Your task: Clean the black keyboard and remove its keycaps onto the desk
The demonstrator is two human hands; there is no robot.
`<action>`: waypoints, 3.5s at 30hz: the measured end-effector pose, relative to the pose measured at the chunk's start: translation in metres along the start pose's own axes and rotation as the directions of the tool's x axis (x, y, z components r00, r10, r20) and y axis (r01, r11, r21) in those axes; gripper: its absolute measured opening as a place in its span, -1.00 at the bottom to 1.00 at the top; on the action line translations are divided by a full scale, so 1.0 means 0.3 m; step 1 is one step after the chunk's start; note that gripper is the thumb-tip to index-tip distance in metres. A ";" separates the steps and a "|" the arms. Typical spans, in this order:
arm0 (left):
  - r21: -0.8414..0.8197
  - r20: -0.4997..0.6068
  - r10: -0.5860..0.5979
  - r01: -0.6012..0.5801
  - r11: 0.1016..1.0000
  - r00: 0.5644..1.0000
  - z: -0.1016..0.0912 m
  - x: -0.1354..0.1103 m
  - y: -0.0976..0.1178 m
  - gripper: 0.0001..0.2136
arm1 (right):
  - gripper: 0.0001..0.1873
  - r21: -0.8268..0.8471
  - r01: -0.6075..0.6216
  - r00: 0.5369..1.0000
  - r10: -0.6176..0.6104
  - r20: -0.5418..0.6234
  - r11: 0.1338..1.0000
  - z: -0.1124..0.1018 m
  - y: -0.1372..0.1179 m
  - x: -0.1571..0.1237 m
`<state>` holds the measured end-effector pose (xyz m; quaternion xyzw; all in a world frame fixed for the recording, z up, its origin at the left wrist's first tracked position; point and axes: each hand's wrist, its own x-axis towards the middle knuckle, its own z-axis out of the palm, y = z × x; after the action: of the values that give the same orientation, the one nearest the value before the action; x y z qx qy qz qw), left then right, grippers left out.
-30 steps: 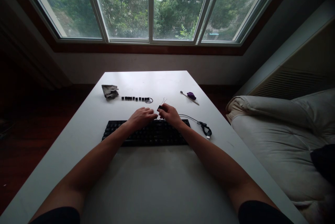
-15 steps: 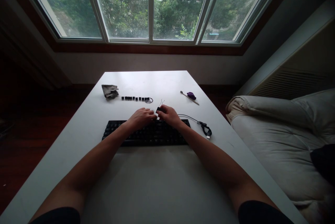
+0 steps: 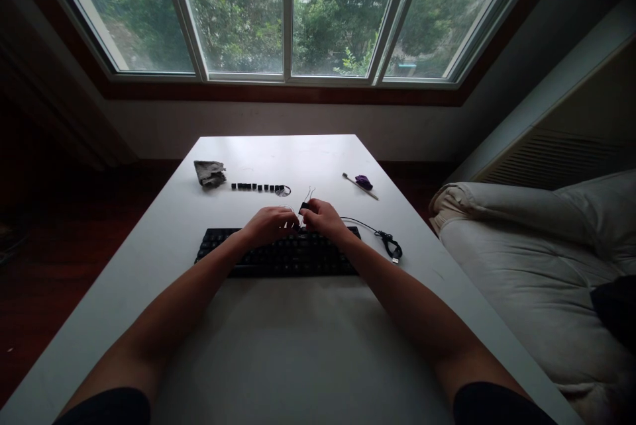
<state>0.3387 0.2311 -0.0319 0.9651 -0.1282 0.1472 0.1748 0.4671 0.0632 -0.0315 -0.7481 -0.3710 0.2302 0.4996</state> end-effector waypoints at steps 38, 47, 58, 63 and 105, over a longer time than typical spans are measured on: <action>0.338 -0.063 -0.450 0.444 0.830 0.891 0.084 0.343 -0.308 -0.82 | -0.84 0.262 0.030 0.992 0.003 -0.126 0.965 -0.092 0.011 0.017; 0.329 -0.046 -0.560 0.542 0.774 0.827 0.127 0.360 -0.366 -0.77 | -0.83 0.285 0.031 0.991 0.007 -0.130 0.958 -0.107 -0.011 0.011; 0.316 -0.036 -0.579 0.559 0.767 0.815 0.126 0.357 -0.390 -0.75 | -0.84 0.294 0.048 0.992 -0.012 -0.123 0.954 -0.102 -0.006 0.007; 0.313 -0.042 -0.566 0.549 0.775 0.824 0.122 0.355 -0.386 -0.78 | -0.83 0.288 0.043 0.992 -0.007 -0.123 0.957 -0.102 -0.015 0.005; 0.134 0.031 -0.625 0.616 0.776 0.780 0.129 0.357 -0.417 -0.69 | -0.84 0.334 0.029 0.993 0.010 -0.115 0.942 -0.104 -0.023 0.000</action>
<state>0.4844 0.3090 -0.0688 0.9666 0.1993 0.0530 0.1519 0.4873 0.0468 -0.0129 -0.6625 -0.3007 0.2438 0.6413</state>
